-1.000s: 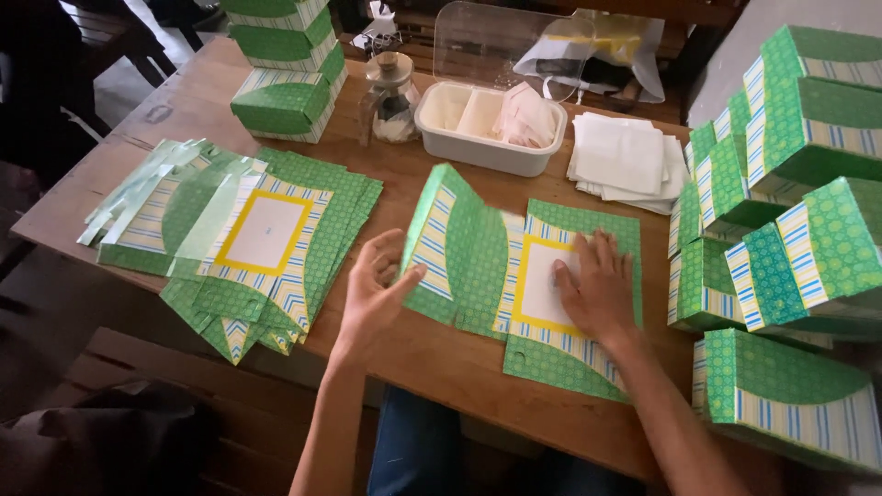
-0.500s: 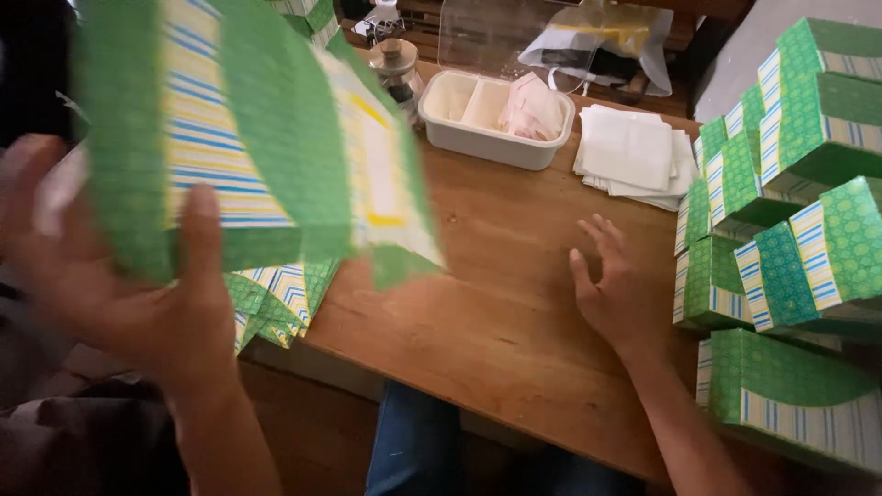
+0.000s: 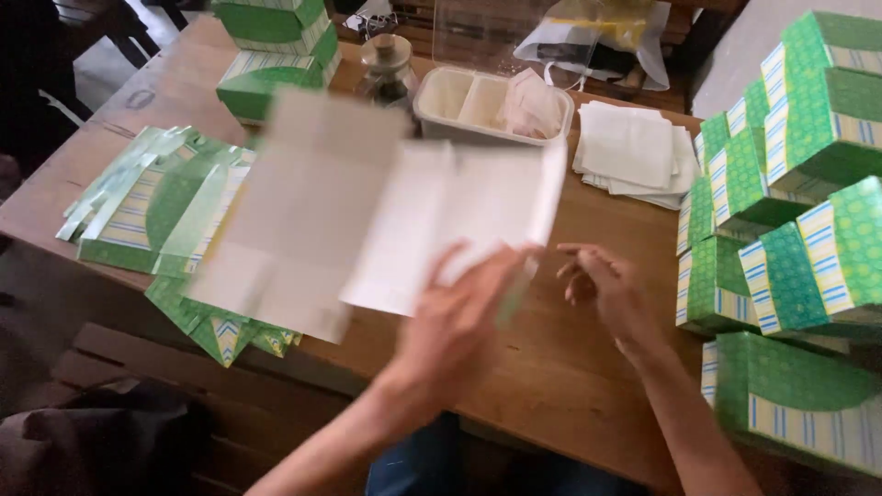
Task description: The person assembles small patterned boxes by folding flat cardboard pieces and pressing the edges to form the box shape. They handle multiple pieces one at a time, folding flaps and aligning edges, then place finished boxes into a stack on the right side of the table.
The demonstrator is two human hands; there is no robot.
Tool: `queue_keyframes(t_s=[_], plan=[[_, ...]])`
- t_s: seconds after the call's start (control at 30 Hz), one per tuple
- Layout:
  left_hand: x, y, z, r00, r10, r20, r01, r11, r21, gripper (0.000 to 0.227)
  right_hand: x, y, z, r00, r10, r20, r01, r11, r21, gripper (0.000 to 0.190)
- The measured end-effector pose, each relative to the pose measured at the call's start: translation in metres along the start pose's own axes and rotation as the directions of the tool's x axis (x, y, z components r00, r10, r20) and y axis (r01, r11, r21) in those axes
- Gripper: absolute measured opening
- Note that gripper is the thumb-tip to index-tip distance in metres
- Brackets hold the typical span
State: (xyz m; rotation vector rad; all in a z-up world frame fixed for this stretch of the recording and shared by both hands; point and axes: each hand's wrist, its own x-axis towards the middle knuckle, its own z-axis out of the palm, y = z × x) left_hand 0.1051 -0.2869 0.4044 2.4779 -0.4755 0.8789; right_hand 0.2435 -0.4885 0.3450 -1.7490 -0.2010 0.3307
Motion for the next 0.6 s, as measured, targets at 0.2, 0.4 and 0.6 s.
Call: queue_keyframes(t_s=[0.2, 0.4, 0.6], plan=[[-0.022, -0.011, 0.108, 0.926, 0.128, 0.357, -0.115, 0.992, -0.056, 0.083, 0.014, 0.016, -0.020, 0.984, 0.155, -0.089, -0.169, 0.968, -0.184, 0.053], [0.006, -0.035, 0.116, 0.709, 0.253, 0.659, -0.101, 0.960, -0.260, 0.112, 0.030, 0.053, -0.043, 0.991, 0.009, -0.135, -0.069, 0.894, -0.443, 0.030], [0.044, -0.071, 0.124, 0.690, 0.028, 0.723, 0.072, 0.992, -0.107, 0.110, 0.014, 0.025, -0.037, 0.991, 0.040, -0.128, -0.121, 0.675, -0.728, 0.036]])
